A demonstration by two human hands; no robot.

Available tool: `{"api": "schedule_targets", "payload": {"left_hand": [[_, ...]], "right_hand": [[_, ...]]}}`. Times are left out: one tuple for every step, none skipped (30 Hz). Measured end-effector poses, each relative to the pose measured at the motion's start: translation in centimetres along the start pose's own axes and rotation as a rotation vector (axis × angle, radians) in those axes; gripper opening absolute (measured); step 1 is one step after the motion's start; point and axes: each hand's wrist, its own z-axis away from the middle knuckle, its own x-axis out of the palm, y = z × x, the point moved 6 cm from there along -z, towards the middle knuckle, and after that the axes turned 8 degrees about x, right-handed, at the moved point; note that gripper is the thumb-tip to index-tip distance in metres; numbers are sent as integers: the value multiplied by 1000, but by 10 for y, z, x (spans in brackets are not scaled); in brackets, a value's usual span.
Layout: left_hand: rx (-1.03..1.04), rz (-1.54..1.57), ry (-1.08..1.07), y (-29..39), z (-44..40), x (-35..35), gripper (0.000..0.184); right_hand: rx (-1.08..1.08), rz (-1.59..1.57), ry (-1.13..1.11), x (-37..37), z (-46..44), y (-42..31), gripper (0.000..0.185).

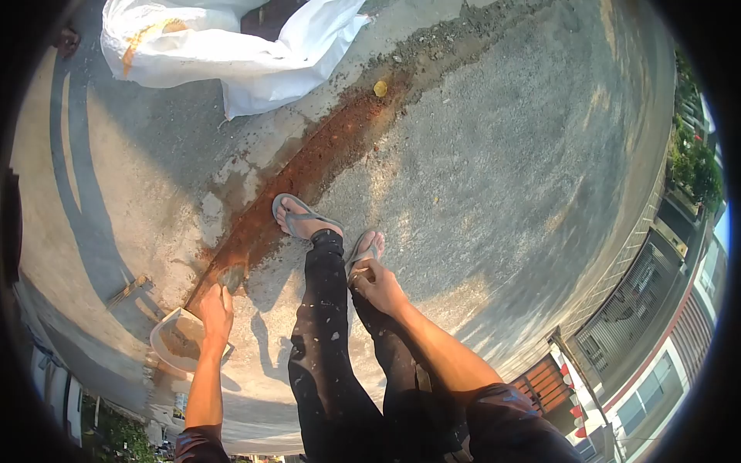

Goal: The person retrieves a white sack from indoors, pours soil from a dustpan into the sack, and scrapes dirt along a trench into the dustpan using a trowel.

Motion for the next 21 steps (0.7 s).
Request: {"api": "schedule_targets", "payload": {"left_hand": [[45,46,18,36,-7,-21,20],[92,90,34,73,-16,-42,20],[138,167,77,106,-24,-58,19],[187,243,124,138,-33,-74,19],[210,300,114,169,-43,-86,18],[188,430,120,199,-53,-94,17],[143,534,85,220,-61,-93,16],[91,675,67,246,-71,-95,18],[6,741,-3,276,-79,-100,22],[2,849,-14,302,-86,-98,25],[-2,958,-26,326,-92,-94,27],[8,982,-48,349,-98,-89,29],[15,1007,-68,371,-105,-83,30],[11,998,-114,396,-111,-83,31],[13,983,-106,414,-120,-82,31],[-4,1090,-145,435,-129,-75,31],[-23,1197,-193,456,-137,-67,32],[-119,1306,-198,476,-143,-65,31],[-119,1295,-209,488,-151,-57,31],[-86,1182,-184,491,-160,-48,31],[-57,1071,-157,491,-168,-39,31]], "right_hand": [[-85,164,23,1,8,-29,37],[-170,327,49,0,14,-53,45],[-182,299,55,-2,17,-64,45],[-330,399,139,-6,22,-84,53],[-479,501,230,-12,26,-105,62],[-480,520,263,-23,34,-126,74],[-493,497,273,-34,38,-140,74],[-540,497,345,-49,42,-154,76],[-585,497,420,-66,46,-166,79],[-659,461,490,-85,53,-177,78],[-664,440,500,-103,54,-176,78],[-689,447,588,-125,54,-175,72],[-713,456,674,-147,54,-174,66],[-693,433,653,-169,49,-170,60],[-672,410,626,-187,44,-165,54],[-664,430,616,-204,38,-161,44],[-664,418,612,-220,35,-156,44],[-521,372,493,-235,24,-145,40],[-378,325,375,-250,14,-134,38],[-390,161,404,-266,13,-139,36],[-383,152,404,-278,-2,-132,36]]}}
